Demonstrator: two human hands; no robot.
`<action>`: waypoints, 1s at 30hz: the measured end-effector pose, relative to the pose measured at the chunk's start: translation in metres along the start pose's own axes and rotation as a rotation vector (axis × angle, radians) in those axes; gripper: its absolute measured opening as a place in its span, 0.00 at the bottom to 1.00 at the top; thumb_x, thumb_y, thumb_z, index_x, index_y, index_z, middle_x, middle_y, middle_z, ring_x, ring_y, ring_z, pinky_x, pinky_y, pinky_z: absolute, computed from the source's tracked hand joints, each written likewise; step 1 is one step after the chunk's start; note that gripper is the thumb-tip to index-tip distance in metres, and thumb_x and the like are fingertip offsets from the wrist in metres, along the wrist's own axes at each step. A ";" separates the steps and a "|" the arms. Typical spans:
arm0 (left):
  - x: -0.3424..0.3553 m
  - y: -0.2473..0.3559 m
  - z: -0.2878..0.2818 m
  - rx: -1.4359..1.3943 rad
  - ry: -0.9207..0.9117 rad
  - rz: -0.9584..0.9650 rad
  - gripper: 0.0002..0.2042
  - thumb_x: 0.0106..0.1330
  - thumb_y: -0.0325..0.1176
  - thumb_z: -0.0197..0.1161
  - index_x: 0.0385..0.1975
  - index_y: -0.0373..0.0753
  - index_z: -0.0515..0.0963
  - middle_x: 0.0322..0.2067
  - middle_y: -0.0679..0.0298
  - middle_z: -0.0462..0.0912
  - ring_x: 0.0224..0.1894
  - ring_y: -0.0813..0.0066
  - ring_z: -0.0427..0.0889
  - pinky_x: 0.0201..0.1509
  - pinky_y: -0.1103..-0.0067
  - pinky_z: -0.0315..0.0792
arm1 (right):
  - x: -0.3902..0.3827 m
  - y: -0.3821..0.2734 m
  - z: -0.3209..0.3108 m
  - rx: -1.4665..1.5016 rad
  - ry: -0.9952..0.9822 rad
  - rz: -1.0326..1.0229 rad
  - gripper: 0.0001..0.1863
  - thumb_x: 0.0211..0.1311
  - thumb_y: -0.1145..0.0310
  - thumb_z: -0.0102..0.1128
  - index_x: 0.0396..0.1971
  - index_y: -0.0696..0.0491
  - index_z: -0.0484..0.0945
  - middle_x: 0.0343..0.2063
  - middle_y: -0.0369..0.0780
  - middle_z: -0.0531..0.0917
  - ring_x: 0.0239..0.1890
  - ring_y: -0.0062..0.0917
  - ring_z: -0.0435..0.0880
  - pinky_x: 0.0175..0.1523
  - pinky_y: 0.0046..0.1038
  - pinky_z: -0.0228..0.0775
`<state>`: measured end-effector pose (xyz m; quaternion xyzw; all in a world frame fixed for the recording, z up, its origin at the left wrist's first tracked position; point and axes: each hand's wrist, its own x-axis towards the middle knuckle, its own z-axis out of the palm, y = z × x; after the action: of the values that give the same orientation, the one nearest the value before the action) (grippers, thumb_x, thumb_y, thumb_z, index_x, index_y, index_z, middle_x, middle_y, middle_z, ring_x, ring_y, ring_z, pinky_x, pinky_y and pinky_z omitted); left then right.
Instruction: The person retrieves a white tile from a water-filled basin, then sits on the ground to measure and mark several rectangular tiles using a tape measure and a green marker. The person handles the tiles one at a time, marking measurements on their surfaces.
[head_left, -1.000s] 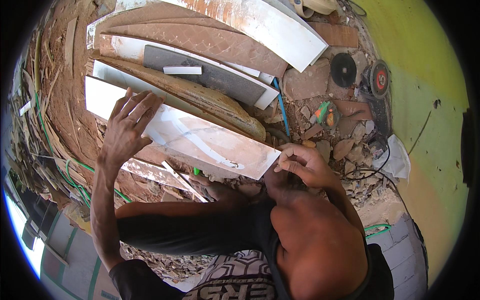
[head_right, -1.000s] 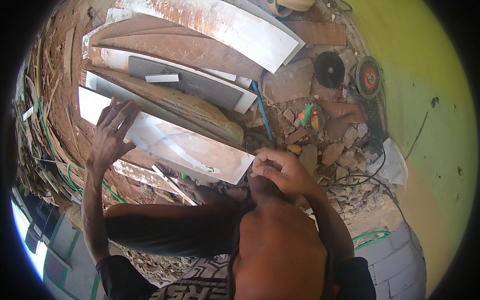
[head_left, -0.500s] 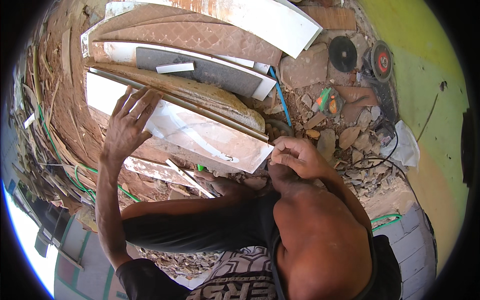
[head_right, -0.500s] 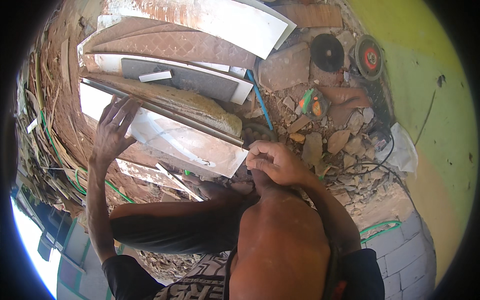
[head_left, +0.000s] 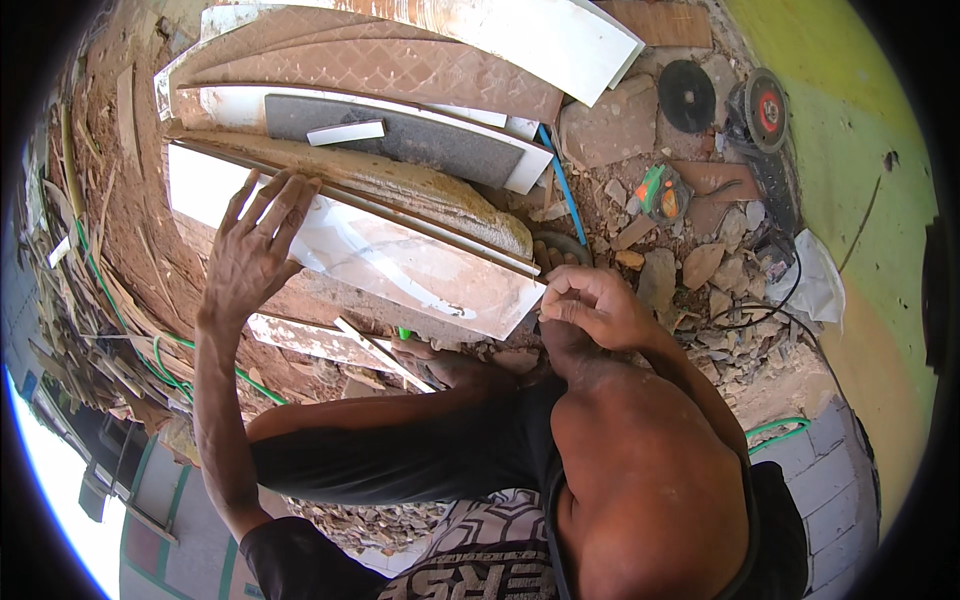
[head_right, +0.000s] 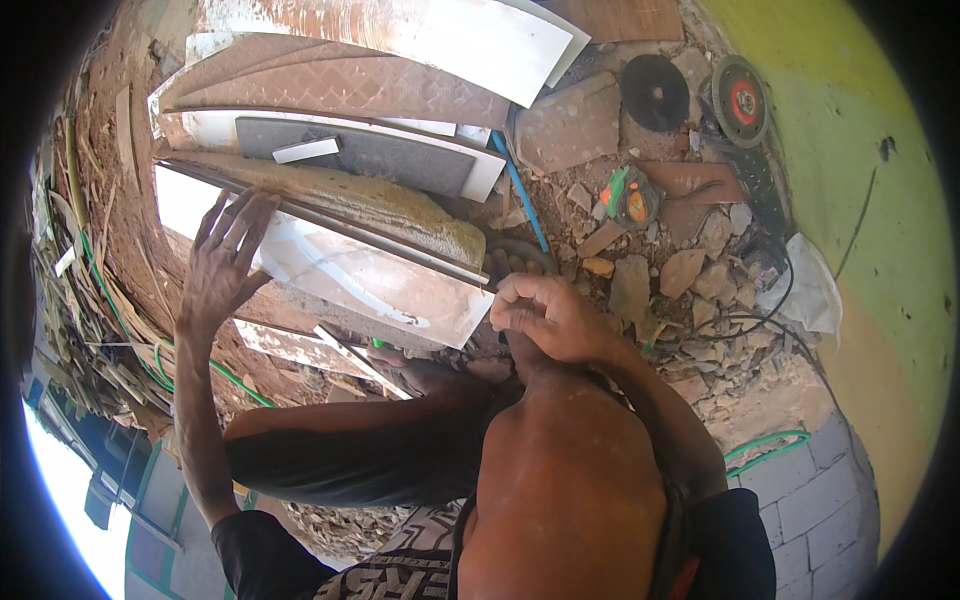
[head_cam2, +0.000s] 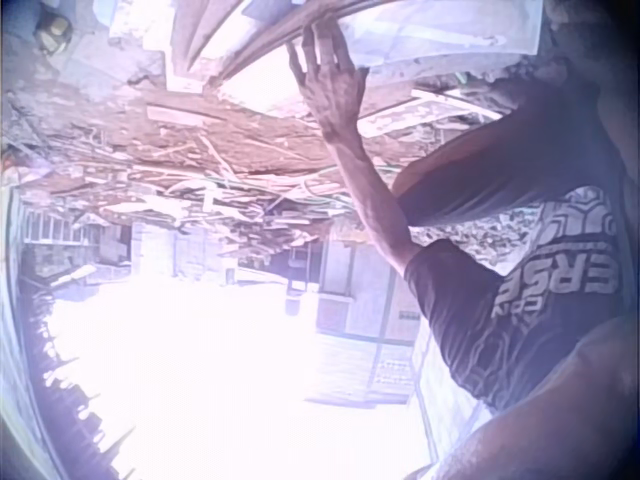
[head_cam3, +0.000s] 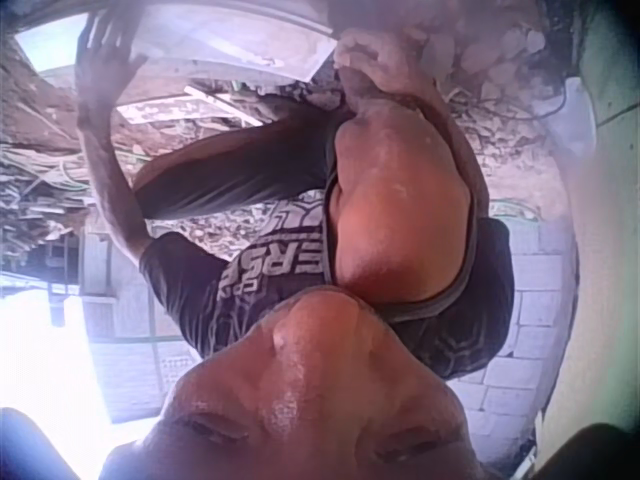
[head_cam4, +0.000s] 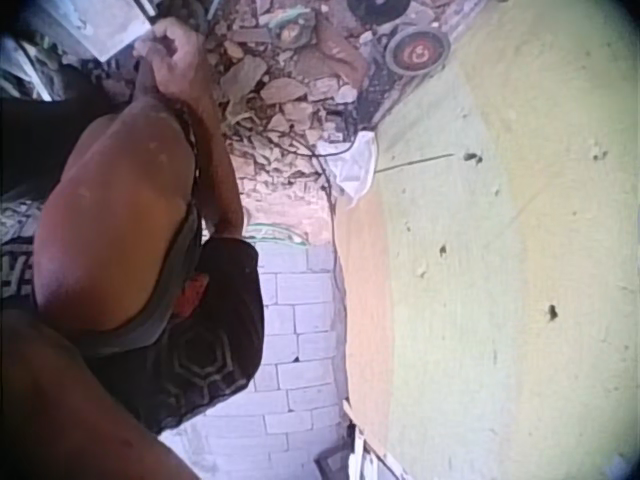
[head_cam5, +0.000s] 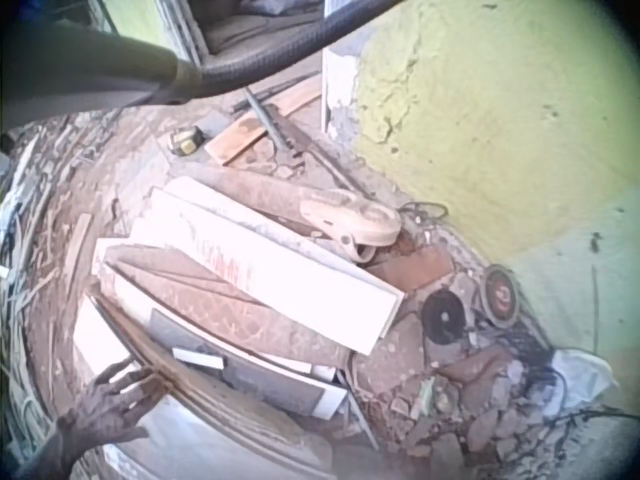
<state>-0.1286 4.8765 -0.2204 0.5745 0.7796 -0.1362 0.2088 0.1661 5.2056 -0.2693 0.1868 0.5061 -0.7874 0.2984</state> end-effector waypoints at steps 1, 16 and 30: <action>0.000 -0.001 0.000 0.005 -0.001 0.002 0.57 0.38 0.45 0.82 0.74 0.48 0.56 0.73 0.71 0.59 0.73 0.73 0.59 0.83 0.68 0.45 | 0.000 0.000 0.000 -0.001 -0.003 0.005 0.06 0.68 0.73 0.59 0.35 0.60 0.79 0.34 0.37 0.80 0.40 0.20 0.80 0.48 0.24 0.72; -0.002 0.001 0.003 -0.006 0.046 0.019 0.57 0.41 0.46 0.80 0.75 0.46 0.53 0.73 0.69 0.59 0.74 0.71 0.59 0.82 0.68 0.48 | 0.003 -0.002 0.002 -0.061 0.026 -0.025 0.03 0.66 0.76 0.59 0.35 0.61 0.80 0.34 0.40 0.82 0.39 0.23 0.81 0.49 0.26 0.72; -0.038 -0.076 0.052 -0.503 0.653 -1.087 0.36 0.71 0.58 0.57 0.68 0.34 0.65 0.64 0.45 0.65 0.68 0.48 0.65 0.69 0.55 0.65 | -0.005 0.014 0.000 -0.021 0.403 -0.096 0.08 0.71 0.77 0.53 0.44 0.64 0.77 0.34 0.44 0.83 0.34 0.24 0.83 0.42 0.25 0.77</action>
<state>-0.1829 4.7982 -0.2500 0.0471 0.9884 0.1440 -0.0079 0.1787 5.2027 -0.2758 0.3131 0.5721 -0.7420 0.1552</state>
